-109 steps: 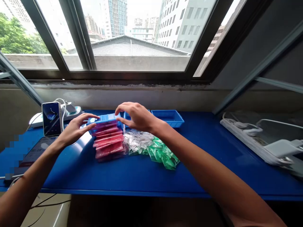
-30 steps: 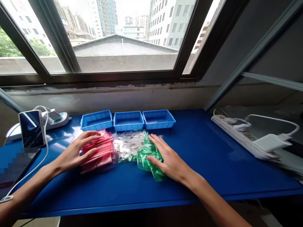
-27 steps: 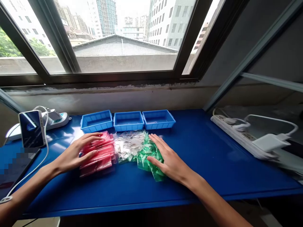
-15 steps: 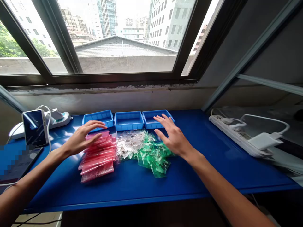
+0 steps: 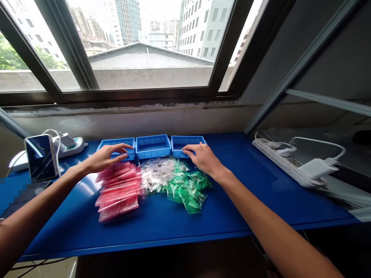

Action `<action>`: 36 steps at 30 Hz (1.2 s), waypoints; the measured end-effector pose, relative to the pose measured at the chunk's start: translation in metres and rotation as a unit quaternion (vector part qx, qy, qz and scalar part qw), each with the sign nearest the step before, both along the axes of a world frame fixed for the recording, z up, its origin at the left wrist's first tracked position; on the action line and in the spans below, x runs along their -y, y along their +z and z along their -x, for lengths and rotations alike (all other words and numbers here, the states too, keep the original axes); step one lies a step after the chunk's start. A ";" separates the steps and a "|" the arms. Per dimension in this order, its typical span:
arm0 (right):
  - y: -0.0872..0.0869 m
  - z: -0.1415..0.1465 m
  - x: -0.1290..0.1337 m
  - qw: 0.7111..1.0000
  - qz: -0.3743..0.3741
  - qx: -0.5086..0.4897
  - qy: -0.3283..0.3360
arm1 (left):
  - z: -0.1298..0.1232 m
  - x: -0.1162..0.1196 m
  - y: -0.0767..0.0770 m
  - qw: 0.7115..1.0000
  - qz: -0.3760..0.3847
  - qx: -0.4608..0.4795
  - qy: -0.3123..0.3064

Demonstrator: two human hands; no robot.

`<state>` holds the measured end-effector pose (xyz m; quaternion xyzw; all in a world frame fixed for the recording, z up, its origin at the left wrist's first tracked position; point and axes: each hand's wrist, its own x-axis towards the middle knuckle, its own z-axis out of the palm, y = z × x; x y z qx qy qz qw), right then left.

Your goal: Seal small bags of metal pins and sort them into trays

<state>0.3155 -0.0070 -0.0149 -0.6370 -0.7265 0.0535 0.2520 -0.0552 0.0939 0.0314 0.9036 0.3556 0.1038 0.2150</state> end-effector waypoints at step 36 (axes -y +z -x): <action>-0.021 0.042 0.128 0.953 0.045 -0.272 -0.128 | -0.019 0.156 -0.019 0.945 -0.229 0.086 -0.216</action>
